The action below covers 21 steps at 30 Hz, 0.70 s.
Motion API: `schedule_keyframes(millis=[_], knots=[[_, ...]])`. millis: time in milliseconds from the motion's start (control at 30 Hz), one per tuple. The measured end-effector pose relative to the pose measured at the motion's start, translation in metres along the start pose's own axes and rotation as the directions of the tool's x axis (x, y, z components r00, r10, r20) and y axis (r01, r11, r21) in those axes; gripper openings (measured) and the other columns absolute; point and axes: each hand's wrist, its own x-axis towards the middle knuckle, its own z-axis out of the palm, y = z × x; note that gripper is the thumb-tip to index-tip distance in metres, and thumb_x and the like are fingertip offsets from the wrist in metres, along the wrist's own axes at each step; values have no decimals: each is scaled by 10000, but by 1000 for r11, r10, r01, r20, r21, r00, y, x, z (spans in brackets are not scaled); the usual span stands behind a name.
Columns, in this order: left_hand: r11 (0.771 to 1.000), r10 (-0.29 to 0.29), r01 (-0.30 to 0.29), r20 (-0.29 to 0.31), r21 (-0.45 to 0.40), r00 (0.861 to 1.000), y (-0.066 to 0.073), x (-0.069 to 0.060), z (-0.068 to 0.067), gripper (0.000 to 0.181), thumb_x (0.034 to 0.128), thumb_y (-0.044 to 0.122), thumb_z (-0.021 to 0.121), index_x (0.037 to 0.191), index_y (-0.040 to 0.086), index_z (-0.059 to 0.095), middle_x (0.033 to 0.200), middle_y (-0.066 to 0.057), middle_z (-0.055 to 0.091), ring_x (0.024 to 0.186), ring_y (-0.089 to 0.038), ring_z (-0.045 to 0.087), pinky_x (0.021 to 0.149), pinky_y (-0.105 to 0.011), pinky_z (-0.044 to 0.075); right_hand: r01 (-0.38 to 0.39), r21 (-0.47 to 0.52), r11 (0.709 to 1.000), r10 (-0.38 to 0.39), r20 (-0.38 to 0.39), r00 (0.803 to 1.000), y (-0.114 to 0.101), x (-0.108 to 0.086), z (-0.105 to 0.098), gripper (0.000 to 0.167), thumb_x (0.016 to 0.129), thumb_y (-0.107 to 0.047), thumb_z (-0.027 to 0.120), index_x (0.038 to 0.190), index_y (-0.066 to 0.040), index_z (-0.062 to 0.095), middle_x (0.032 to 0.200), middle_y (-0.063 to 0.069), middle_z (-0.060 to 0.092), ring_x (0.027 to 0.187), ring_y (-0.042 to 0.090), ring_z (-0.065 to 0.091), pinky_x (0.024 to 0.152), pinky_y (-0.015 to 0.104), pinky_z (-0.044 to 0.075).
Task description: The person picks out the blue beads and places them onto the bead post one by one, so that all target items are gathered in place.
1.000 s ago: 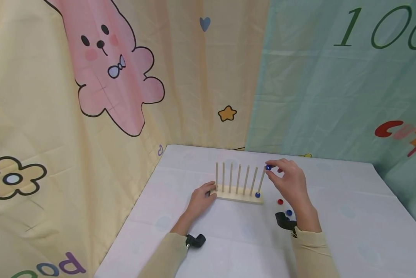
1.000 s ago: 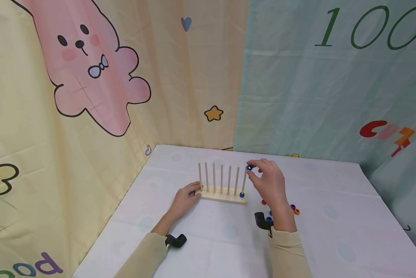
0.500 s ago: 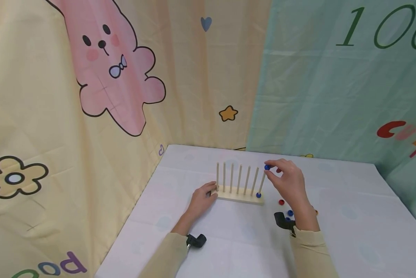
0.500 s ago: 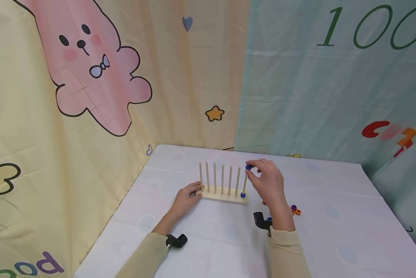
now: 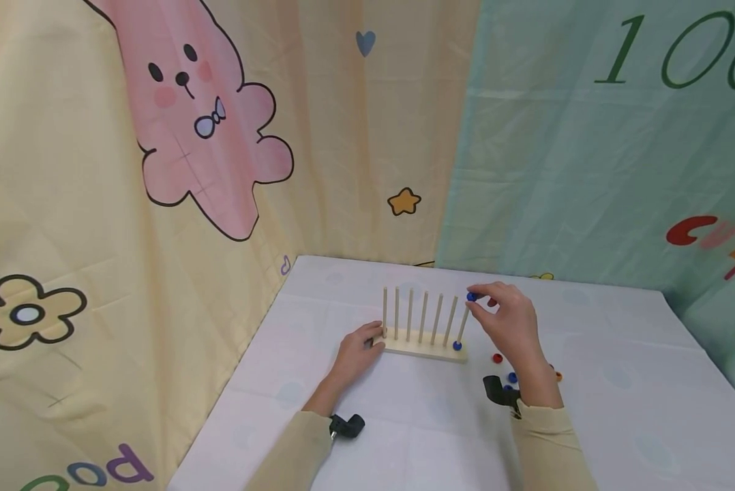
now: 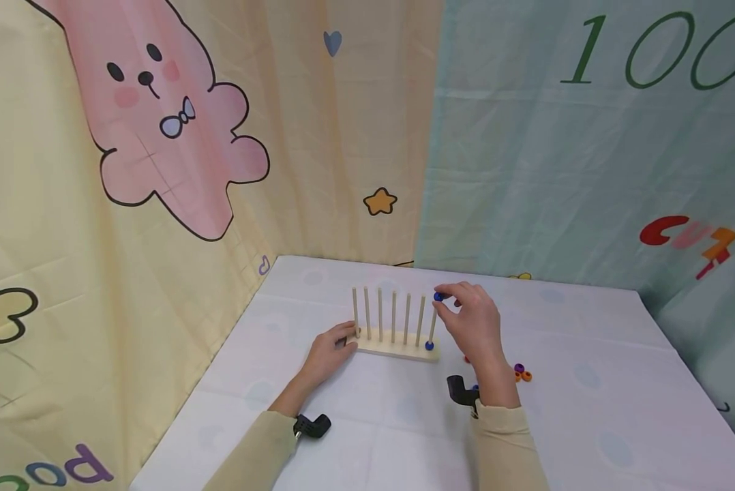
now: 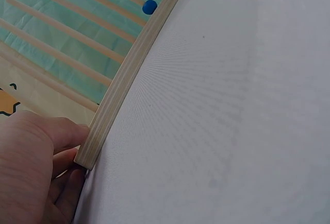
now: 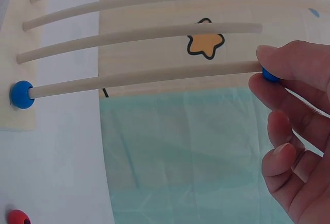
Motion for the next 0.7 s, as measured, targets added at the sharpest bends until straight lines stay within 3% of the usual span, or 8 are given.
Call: schedule_keyframes(millis=[467, 700], knots=[[1000, -1, 1, -4, 6, 1000, 0, 0, 0, 346, 953, 131, 682, 1286, 36, 685, 1423, -49, 580, 1343, -259, 506, 1082, -419, 434, -31, -2, 1000, 31, -24, 999, -1, 2, 2, 252, 830, -170, 849, 1058, -99, 771, 952, 45, 737, 794, 218, 585, 663, 369, 460], [1000, -3, 3, -4, 8, 1000, 2, -2, 0, 349, 957, 143, 675, 1288, 33, 682, 1429, -55, 575, 1348, -264, 501, 1091, -417, 424, -98, 47, 994, 99, -28, 995, -2, 3, 6, 221, 849, -201, 837, 1028, -97, 758, 911, 30, 725, 788, 185, 586, 672, 353, 485]])
